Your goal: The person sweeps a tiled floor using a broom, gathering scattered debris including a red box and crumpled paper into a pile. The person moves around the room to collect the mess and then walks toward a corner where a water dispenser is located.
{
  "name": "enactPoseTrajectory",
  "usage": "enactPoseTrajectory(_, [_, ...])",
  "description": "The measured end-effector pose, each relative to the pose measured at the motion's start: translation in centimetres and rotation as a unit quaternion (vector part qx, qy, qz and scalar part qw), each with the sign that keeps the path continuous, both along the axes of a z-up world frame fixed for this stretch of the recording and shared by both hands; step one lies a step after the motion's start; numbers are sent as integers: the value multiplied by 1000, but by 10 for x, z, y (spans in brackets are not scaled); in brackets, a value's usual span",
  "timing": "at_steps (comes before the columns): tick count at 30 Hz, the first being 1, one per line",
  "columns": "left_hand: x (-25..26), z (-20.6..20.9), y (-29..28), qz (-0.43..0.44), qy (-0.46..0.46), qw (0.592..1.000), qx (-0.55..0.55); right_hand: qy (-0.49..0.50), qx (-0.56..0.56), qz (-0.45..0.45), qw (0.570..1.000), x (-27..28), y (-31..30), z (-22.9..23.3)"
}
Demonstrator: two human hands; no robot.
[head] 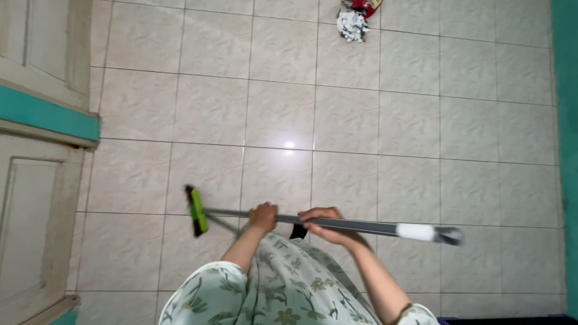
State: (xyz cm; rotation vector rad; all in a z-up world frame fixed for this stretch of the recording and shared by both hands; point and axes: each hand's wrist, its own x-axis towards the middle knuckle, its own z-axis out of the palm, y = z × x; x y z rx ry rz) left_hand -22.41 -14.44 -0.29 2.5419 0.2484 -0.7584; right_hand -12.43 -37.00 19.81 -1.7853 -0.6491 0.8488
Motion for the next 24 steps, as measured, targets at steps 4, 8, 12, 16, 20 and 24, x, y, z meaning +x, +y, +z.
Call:
enactPoseTrajectory(4, [95, 9, -99, -25, -148, 982, -116, -140, -47, -6, 989, 62, -77, 71])
enactPoseTrajectory(8, [194, 59, -176, -11, -255, 955, -154, -248, -106, -17, 963, 100, -106, 149])
enactPoseTrajectory(12, [257, 121, -184, 21, -342, 917, -204, -366, -157, 11, 917, 118, -83, 189])
enactPoseTrajectory(16, [279, 172, -161, -39, -324, 917, -231, -402, -100, -28, 910, 131, -91, 229])
enactPoseTrajectory(20, [255, 166, -92, -80, -297, 929, -207, -360, -16, -20, 933, 149, -81, 212])
enactPoseTrajectory(24, [207, 110, 10, -91, -145, 980, -98, -26, -35, -90, 995, 146, -14, 118])
